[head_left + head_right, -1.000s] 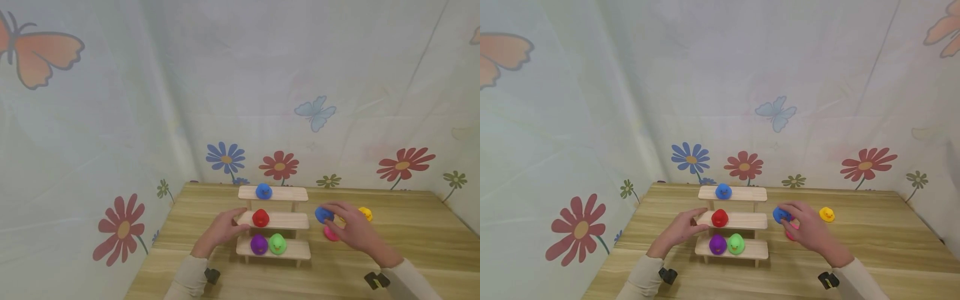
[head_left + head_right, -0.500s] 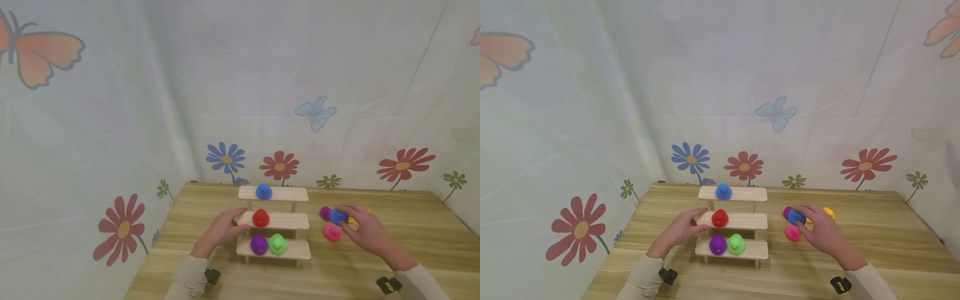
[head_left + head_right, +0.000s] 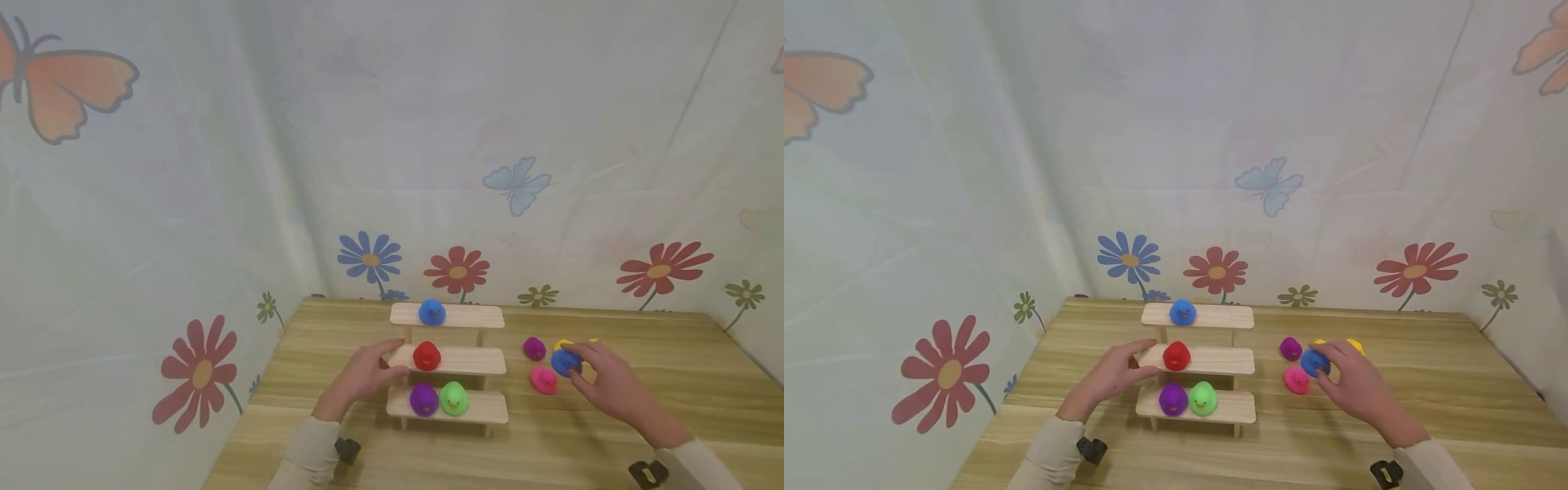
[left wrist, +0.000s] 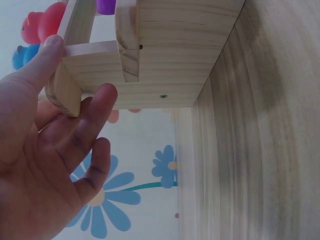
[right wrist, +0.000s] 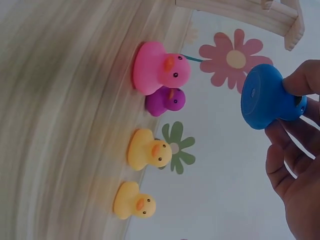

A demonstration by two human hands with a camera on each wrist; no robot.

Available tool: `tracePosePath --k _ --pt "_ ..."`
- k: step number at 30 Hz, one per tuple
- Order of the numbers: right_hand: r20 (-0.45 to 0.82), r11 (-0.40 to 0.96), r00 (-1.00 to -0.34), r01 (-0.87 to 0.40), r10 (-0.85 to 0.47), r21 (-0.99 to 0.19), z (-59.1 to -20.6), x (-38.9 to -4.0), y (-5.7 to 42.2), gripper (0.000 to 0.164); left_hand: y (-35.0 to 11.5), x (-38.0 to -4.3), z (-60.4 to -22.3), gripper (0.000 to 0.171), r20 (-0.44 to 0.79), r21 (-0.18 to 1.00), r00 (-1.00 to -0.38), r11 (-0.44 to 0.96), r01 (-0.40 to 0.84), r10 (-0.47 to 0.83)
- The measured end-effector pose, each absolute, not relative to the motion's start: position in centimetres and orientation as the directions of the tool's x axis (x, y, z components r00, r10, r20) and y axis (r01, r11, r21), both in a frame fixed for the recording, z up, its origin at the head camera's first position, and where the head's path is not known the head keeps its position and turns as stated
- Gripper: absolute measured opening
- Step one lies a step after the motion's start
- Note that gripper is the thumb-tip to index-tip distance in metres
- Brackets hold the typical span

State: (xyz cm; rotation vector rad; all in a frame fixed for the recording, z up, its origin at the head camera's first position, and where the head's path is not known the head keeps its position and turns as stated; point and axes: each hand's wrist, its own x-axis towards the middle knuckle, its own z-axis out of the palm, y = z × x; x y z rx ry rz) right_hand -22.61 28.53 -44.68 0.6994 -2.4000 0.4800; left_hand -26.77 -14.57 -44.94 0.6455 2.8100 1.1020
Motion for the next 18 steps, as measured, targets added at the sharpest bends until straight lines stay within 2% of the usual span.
tracePosePath --k 18 --pt "0.401 0.856 -0.865 -0.431 -0.302 -0.286 -46.3 -22.7 30.4 0.042 -14.6 -26.7 -44.9 0.065 0.093 0.67 -0.91 0.651 0.357 0.404"
